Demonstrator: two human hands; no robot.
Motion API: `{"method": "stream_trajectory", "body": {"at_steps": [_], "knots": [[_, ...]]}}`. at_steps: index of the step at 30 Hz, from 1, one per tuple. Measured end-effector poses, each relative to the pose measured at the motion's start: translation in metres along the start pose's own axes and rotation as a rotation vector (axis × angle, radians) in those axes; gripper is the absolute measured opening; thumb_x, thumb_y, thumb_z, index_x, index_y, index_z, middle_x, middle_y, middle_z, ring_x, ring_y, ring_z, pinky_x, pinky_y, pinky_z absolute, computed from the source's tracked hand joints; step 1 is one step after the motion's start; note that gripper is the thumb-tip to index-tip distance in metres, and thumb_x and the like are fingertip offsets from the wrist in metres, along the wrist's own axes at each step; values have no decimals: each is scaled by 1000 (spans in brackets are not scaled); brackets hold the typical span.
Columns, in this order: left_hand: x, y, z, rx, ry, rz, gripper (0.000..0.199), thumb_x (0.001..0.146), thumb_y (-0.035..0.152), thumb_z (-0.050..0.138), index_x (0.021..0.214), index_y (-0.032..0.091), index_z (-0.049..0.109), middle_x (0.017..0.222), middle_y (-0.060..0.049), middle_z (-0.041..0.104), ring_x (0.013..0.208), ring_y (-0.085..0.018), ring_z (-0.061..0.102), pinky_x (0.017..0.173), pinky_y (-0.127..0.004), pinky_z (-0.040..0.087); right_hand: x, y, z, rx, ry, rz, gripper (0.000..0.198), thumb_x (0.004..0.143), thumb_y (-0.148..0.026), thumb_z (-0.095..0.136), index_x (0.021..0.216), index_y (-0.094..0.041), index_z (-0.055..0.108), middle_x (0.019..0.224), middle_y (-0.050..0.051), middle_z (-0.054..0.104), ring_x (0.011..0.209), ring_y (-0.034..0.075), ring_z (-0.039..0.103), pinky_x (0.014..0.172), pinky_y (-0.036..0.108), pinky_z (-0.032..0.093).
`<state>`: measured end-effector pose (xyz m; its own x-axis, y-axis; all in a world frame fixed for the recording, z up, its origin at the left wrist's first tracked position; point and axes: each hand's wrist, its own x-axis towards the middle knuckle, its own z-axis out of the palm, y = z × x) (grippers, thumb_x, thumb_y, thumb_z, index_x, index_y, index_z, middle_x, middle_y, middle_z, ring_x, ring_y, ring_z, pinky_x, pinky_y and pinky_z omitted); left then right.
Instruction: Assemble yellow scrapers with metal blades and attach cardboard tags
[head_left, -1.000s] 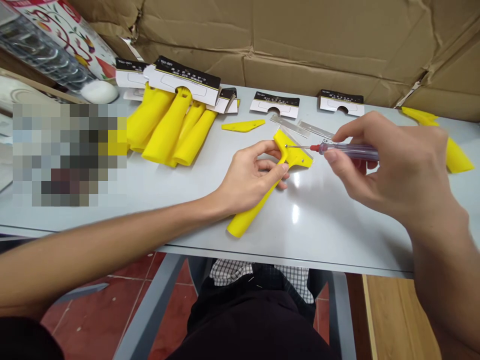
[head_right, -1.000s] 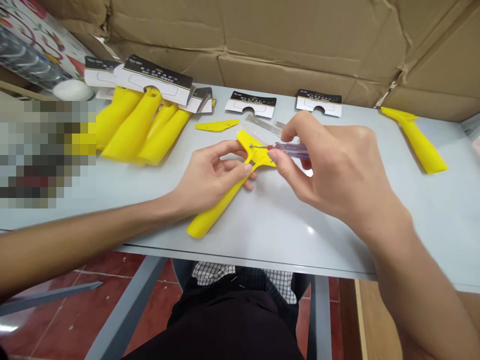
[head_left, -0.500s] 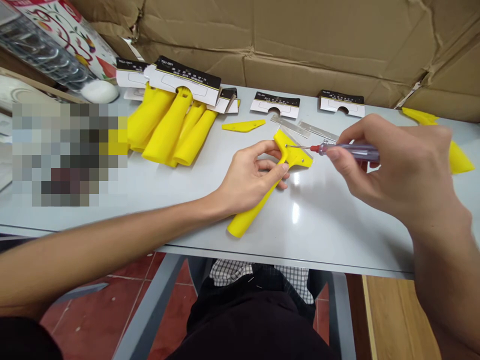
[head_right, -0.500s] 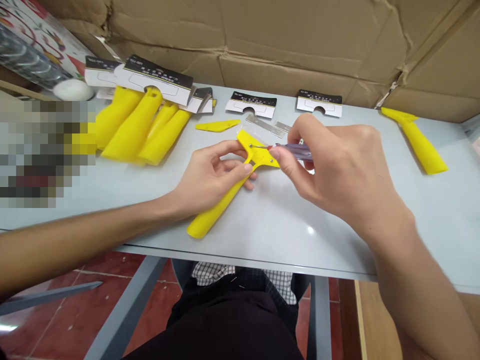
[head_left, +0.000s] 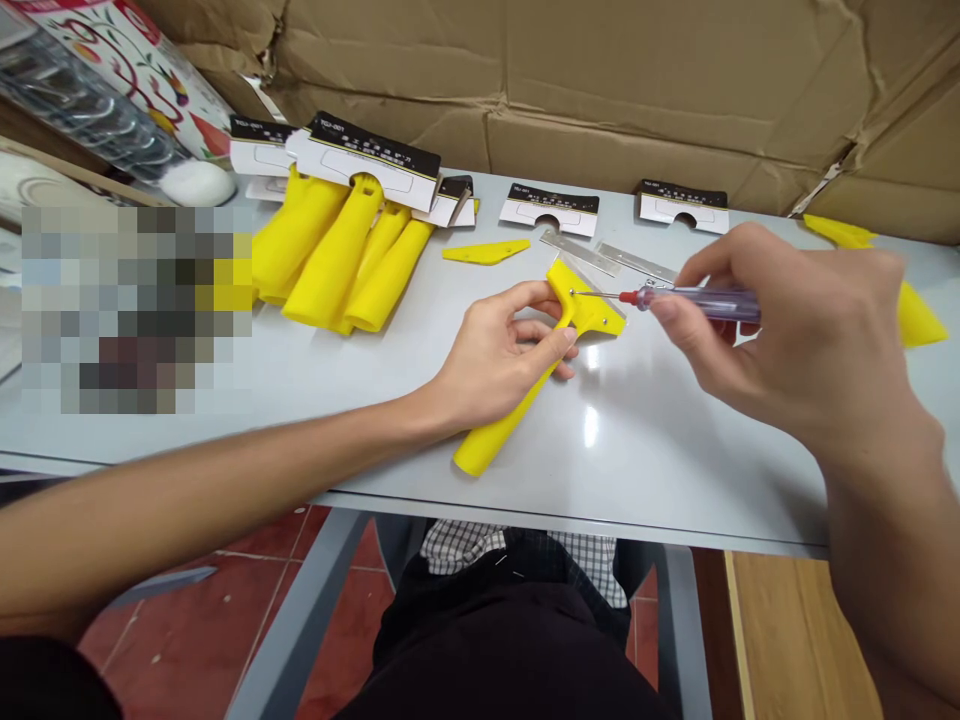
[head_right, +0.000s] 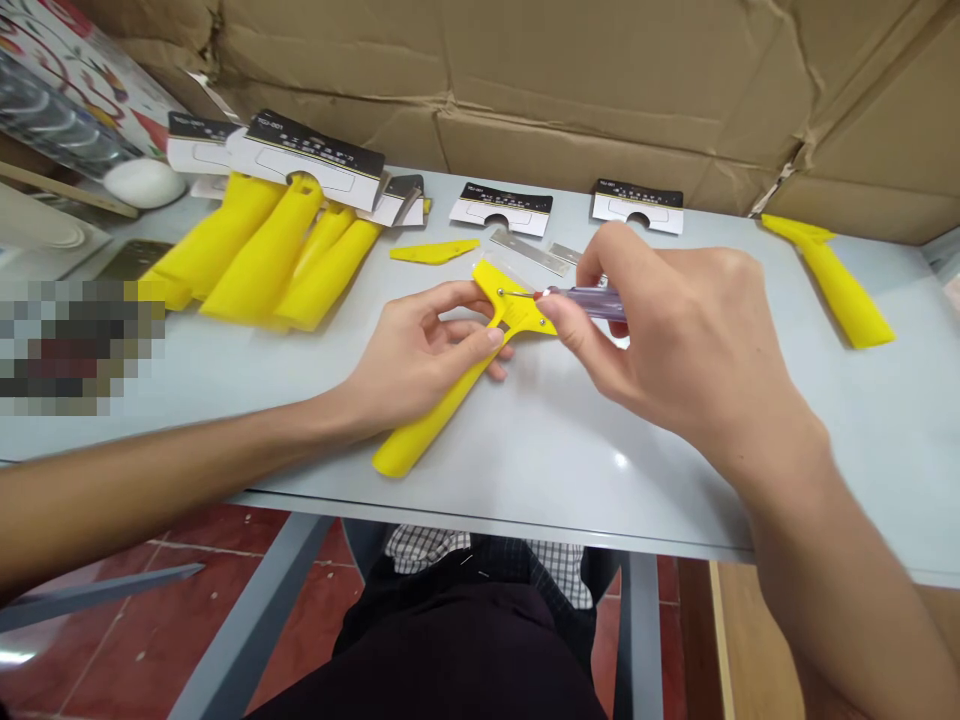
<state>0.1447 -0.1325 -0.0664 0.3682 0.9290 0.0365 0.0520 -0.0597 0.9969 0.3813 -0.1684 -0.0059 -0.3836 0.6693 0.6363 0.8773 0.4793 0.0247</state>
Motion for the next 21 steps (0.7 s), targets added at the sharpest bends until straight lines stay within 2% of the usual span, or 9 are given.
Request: {"method": "stream_trajectory", "body": {"at_steps": [3, 5, 9, 13, 15, 18, 21], "knots": [[1, -1, 0, 0, 3, -1, 20, 92, 27, 80, 106, 18, 68, 109, -7, 74, 74, -17, 80, 67, -32, 69, 0, -3, -2, 70, -50, 33, 10, 95, -29, 65, 105, -30, 64, 74, -4, 73, 57, 21, 67, 59, 37, 42], [1, -1, 0, -10, 1, 0, 21, 91, 27, 80, 106, 18, 68, 108, -7, 75, 73, -17, 80, 66, -32, 69, 0, -2, -1, 76, -28, 10, 12, 93, -25, 68, 102, -30, 62, 77, -4, 75, 56, 19, 65, 58, 35, 41], [1, -2, -1, -16, 0, 6, 21, 91, 26, 80, 106, 17, 68, 110, -8, 74, 73, -17, 79, 67, -32, 69, 1, 6, 4, 3, 63, -59, 18, 95, -33, 75, 90, -26, 60, 61, -5, 63, 51, 16, 57, 52, 34, 32], [0, -1, -1, 4, -3, 0, 22, 92, 27, 80, 108, 16, 69, 113, -9, 74, 74, -18, 80, 67, -33, 69, 1, 8, 4, -56, 32, -19, 29, 106, -44, 63, 83, -26, 58, 55, -5, 53, 48, 16, 51, 53, 35, 29], [0, -1, -1, 8, -6, 1, 22, 93, 27, 78, 109, 16, 70, 114, -8, 73, 74, -17, 80, 68, -32, 69, 0, 5, 2, -32, -2, -1, 24, 105, -44, 62, 89, -27, 60, 58, -5, 57, 50, 17, 55, 55, 34, 32], [0, 0, 0, 9, -1, 12, 20, 93, 27, 78, 109, 16, 71, 114, -8, 73, 74, -16, 80, 67, -31, 69, 1, 0, 0, 66, -27, -13, 13, 96, -36, 67, 103, -26, 62, 71, -5, 68, 57, 17, 65, 57, 32, 38], [0, 0, -1, 7, -6, 22, 20, 92, 27, 80, 107, 17, 71, 110, -8, 74, 74, -18, 80, 68, -32, 70, 2, 1, 0, 64, 17, -68, 8, 96, -28, 67, 99, -24, 61, 73, -5, 70, 56, 14, 62, 55, 31, 36]]}}
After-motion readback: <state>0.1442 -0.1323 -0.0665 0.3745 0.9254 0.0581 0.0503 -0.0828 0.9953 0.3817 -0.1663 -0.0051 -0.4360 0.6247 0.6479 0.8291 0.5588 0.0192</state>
